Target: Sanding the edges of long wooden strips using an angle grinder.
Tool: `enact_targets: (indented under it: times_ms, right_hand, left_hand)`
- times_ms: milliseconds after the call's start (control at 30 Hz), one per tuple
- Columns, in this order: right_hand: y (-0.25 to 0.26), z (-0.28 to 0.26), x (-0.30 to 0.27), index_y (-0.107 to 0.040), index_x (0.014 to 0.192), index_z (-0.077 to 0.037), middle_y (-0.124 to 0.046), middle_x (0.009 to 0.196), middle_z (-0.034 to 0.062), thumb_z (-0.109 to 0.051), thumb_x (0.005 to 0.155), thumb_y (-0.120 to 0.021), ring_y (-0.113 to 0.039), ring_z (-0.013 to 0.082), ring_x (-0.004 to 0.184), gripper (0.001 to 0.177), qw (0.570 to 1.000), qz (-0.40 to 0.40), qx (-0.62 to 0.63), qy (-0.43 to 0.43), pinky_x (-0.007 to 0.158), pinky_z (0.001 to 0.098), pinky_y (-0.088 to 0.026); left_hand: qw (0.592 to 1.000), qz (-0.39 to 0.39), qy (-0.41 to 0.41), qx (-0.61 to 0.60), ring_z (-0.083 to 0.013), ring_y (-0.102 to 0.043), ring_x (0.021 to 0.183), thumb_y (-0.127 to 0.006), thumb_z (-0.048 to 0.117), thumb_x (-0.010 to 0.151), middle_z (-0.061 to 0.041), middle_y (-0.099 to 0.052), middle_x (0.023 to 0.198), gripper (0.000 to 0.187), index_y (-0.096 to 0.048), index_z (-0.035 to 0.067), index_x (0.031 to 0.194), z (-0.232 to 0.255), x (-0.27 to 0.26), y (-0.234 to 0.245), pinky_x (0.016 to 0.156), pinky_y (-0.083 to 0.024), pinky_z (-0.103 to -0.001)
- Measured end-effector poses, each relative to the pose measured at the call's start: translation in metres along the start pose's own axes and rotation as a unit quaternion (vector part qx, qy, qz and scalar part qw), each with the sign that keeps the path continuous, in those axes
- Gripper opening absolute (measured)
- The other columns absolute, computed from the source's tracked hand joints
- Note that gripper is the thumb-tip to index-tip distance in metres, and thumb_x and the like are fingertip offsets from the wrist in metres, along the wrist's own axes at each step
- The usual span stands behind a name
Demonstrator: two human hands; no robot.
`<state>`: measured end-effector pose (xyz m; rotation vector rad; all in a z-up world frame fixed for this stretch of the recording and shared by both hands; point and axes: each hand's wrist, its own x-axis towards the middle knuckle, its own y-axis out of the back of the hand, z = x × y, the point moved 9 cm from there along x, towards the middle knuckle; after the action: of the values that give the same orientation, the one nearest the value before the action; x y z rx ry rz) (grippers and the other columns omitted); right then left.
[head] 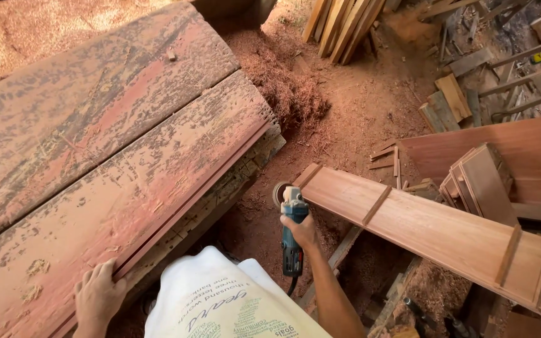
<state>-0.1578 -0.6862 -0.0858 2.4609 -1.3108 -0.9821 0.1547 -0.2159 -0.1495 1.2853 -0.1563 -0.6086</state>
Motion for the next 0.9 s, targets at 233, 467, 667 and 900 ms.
enact_targets:
  times_ms: [233,467,667,900]
  right_hand:
    - [0.003,-0.069,0.077,-0.060,0.117,-0.005,-0.067,0.095,0.0110,-0.026,0.070,-0.080,-0.068,0.0223,0.078,0.055,0.994,-0.065,-0.061,0.068,0.072,0.0404,-0.062]
    - [0.009,-0.125,0.160,-0.048,0.131,-0.006,-0.065,0.102,0.0110,-0.036,0.069,-0.079,-0.067,0.0240,0.083,0.075,0.980,-0.041,-0.188,0.051,0.078,0.0429,-0.060]
    - [-0.005,-0.144,0.188,-0.053,0.130,-0.006,-0.065,0.110,0.0126,-0.047,0.073,-0.074,-0.067,0.0263,0.096,0.074,0.974,-0.061,-0.200,0.086,0.083,0.0436,-0.059]
    - [-0.019,-0.144,0.192,-0.055,0.132,-0.005,-0.067,0.113,0.0133,-0.051,0.073,-0.076,-0.068,0.0266,0.099,0.078,0.974,-0.065,-0.202,0.077,0.085,0.0413,-0.058]
  left_hand:
    - [0.986,-0.050,0.140,0.073,-0.0225,-0.055,0.136,-0.074,0.049,0.082,-0.005,-0.063,0.142,0.079,-0.054,0.017,0.151,-0.016,-0.019,0.000,0.116,-0.036,-0.043]
    - [0.988,0.034,0.121,0.090,-0.0264,-0.032,0.157,-0.074,0.049,0.077,-0.009,-0.045,0.157,0.097,-0.044,0.017,0.163,-0.029,-0.033,-0.014,0.129,-0.019,-0.046]
    - [0.984,0.001,0.148,0.096,-0.0286,-0.026,0.159,-0.077,0.049,0.076,-0.008,-0.043,0.160,0.094,-0.045,0.019,0.158,-0.039,-0.032,-0.027,0.129,-0.011,-0.053]
    - [0.986,-0.005,0.147,0.076,-0.0295,-0.024,0.159,-0.077,0.046,0.077,-0.009,-0.042,0.159,0.090,-0.046,0.020,0.157,-0.039,-0.032,-0.028,0.130,-0.008,-0.056]
